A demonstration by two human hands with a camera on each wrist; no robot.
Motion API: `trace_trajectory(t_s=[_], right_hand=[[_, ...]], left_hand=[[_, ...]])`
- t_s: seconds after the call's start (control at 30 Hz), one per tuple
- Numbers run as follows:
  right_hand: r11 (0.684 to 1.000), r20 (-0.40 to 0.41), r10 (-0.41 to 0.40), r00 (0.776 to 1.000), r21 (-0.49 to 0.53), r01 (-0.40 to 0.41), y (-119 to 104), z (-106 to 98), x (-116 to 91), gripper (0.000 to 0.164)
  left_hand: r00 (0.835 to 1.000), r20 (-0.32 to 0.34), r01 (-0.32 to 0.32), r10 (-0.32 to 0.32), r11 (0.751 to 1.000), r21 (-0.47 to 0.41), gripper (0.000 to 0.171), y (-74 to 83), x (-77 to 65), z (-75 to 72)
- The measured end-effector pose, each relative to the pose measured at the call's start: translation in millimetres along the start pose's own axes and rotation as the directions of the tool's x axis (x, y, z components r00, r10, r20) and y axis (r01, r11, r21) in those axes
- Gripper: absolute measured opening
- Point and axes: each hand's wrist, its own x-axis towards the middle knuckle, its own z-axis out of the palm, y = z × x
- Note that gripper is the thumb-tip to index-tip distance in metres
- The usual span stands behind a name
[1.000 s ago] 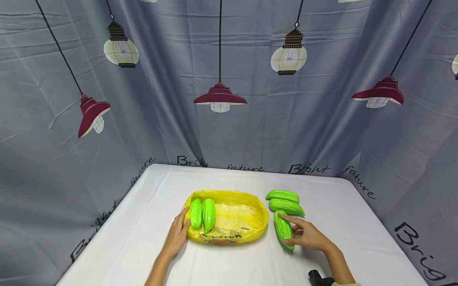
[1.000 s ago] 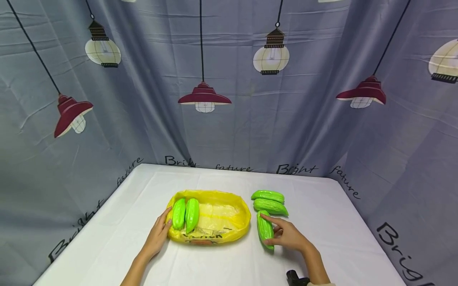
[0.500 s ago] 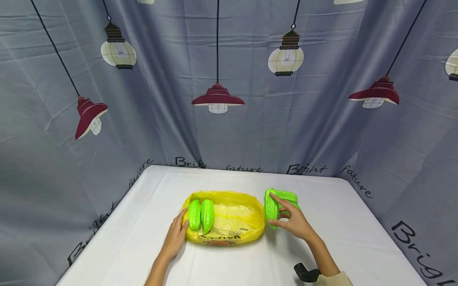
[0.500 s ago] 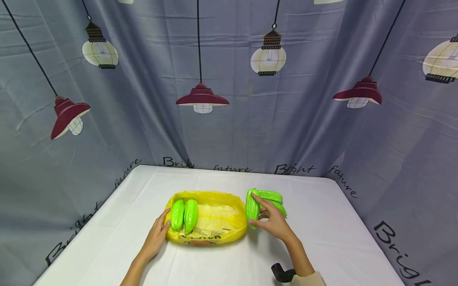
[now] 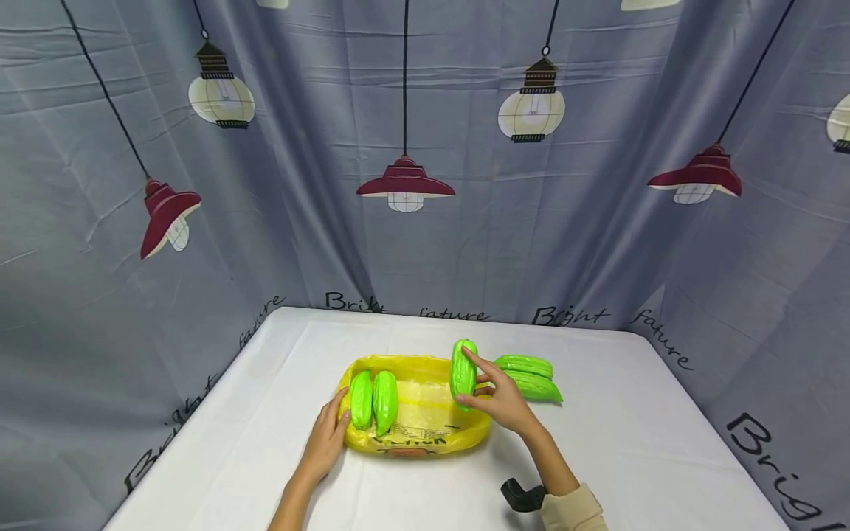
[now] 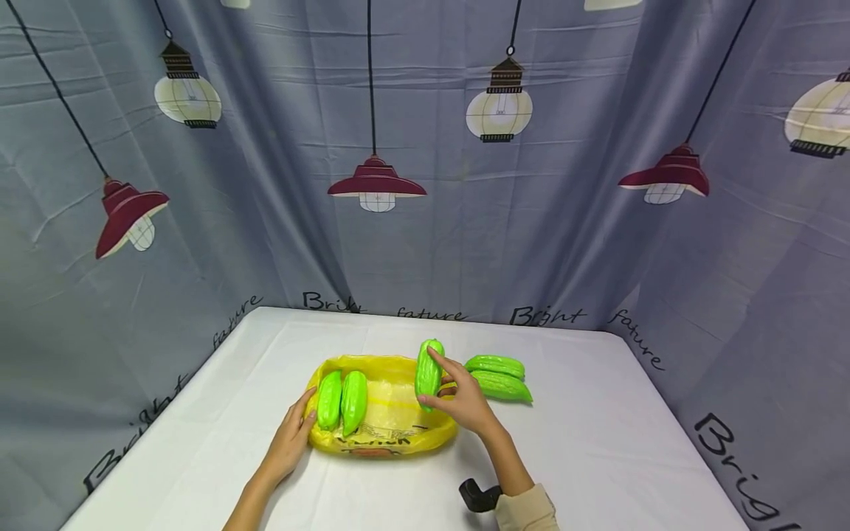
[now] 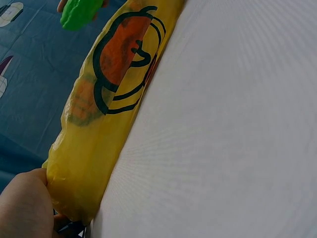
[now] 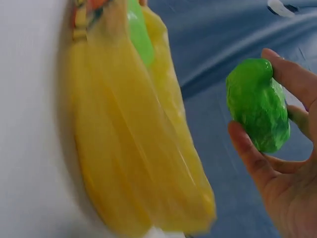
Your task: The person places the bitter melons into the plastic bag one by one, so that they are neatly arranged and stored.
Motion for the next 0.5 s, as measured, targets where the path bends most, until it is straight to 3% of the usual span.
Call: trace_trajectory(t_s=[0.23, 0.5], right_hand=[[0.997, 0.094, -0.035, 0.995, 0.073, 0.028, 1, 38, 13, 0.080], [1.000, 0.195, -0.021, 0.981, 0.013, 0.019, 12, 66, 19, 0.081]], left_hand=[[1.000, -0.003, 0.003, -0.003, 1.000, -0.021, 0.047, -0.6, 0.9, 1.0], [1.000, 0.007, 0.010, -0.010, 1.000, 0.004, 0.046, -1.7, 0.4, 0.7]])
